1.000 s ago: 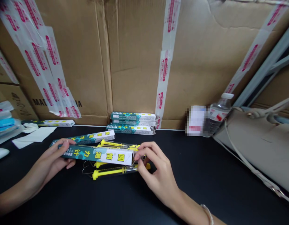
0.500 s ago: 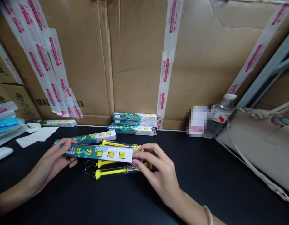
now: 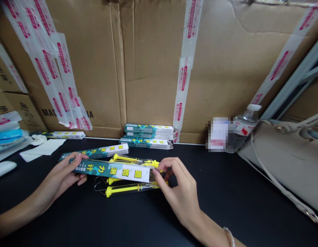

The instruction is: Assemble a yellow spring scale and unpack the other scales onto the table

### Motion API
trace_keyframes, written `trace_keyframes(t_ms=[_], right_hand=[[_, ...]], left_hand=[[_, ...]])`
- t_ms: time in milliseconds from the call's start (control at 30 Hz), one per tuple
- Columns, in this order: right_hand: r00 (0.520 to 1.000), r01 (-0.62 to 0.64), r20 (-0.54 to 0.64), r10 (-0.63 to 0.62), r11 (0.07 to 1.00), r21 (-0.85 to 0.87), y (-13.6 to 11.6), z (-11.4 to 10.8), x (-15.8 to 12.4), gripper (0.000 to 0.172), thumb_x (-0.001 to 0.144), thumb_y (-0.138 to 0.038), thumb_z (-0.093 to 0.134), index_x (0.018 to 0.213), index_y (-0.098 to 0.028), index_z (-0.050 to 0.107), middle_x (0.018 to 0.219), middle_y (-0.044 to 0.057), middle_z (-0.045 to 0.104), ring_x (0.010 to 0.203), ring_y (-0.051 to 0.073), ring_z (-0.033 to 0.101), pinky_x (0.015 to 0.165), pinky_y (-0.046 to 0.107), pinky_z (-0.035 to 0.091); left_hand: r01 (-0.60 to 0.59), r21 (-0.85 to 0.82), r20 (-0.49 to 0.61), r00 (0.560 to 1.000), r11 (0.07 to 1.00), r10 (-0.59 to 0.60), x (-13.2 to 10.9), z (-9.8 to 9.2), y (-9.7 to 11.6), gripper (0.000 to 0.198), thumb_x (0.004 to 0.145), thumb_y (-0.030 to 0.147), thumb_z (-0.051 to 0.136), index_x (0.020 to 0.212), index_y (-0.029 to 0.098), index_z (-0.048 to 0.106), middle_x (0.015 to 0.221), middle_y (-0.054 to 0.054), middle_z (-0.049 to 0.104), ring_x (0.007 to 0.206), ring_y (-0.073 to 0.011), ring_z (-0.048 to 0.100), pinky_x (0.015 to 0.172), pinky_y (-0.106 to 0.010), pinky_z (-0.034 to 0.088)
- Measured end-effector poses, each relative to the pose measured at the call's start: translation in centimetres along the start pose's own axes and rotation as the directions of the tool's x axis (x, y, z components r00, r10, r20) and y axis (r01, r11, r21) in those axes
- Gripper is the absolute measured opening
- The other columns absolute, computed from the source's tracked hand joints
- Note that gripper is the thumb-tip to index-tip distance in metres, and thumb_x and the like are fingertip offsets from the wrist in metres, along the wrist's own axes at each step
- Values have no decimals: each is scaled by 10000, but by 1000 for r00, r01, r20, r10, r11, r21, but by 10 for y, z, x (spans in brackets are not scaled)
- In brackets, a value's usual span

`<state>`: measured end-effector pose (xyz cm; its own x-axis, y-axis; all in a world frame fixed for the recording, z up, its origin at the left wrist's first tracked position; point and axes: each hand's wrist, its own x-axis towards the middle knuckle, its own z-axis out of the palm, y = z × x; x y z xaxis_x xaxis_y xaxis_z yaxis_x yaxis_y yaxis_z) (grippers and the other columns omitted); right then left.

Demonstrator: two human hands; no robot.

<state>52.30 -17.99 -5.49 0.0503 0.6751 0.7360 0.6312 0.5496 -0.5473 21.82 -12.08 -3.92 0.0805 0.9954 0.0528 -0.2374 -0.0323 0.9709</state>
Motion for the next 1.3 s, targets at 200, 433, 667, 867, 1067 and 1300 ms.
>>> trace_keyframes(t_ms=[200, 433, 667, 867, 1067, 1300], right_hand=[[996, 84, 43, -82, 995, -56, 2, -2, 0, 159, 917, -132, 594, 864, -234, 705, 986, 71, 636, 805, 195, 647, 650, 323, 550], [977, 183, 117, -177, 982, -40, 5, -1, 1, 146, 878, -176, 692, 982, -248, 763, 1142, 114, 670, 887, 246, 626, 716, 403, 562], [976, 185, 126, -180, 982, -31, 2, -1, 0, 72, 888, -197, 688, 862, -256, 720, 1104, 103, 665, 869, 248, 609, 686, 391, 552], [981, -190, 64, 182, 968, 166, 5, 5, -3, 113, 945, -315, 620, 976, -249, 705, 1181, 107, 570, 1109, 272, 584, 860, 381, 527], [859, -401, -12, 511, 689, 604, 24, 1, 8, 267, 922, -487, 647, 1030, -242, 642, 1015, 49, 699, 809, 187, 693, 807, 367, 588], [781, -353, -94, 618, 560, 749, 46, -5, 16, 269, 810, -439, 790, 892, -218, 662, 903, 17, 735, 880, 183, 728, 926, 357, 586]], left_hand=[[7, 35, -3, 1000, 999, -7, 0, 0, 0, 397, 708, 497, 849, 840, 183, 644, 656, 15, 537, 533, -133, 491, 433, -250, 444], [14, 13, -43, 999, 1000, -13, 1, 0, 2, 425, 685, 500, 865, 835, 172, 638, 675, 9, 542, 536, -134, 500, 430, -246, 431], [19, 32, 34, 999, 999, -20, -1, -1, 2, 300, 770, 424, 812, 840, 180, 652, 682, -7, 551, 537, -151, 509, 439, -272, 448], [-15, 46, -89, 996, 999, 19, 3, -3, 3, 455, 654, 525, 871, 820, 178, 628, 653, 19, 530, 529, -132, 496, 397, -224, 400], [-77, 55, -188, 978, 995, 86, 7, -6, 8, 425, 669, 487, 869, 825, 181, 618, 654, 31, 524, 550, -125, 485, 396, -205, 386], [-202, 18, -263, 944, 979, 199, 1, -6, 15, 262, 803, 375, 802, 867, 205, 615, 820, 19, 574, 672, -143, 556, 518, -238, 469]])
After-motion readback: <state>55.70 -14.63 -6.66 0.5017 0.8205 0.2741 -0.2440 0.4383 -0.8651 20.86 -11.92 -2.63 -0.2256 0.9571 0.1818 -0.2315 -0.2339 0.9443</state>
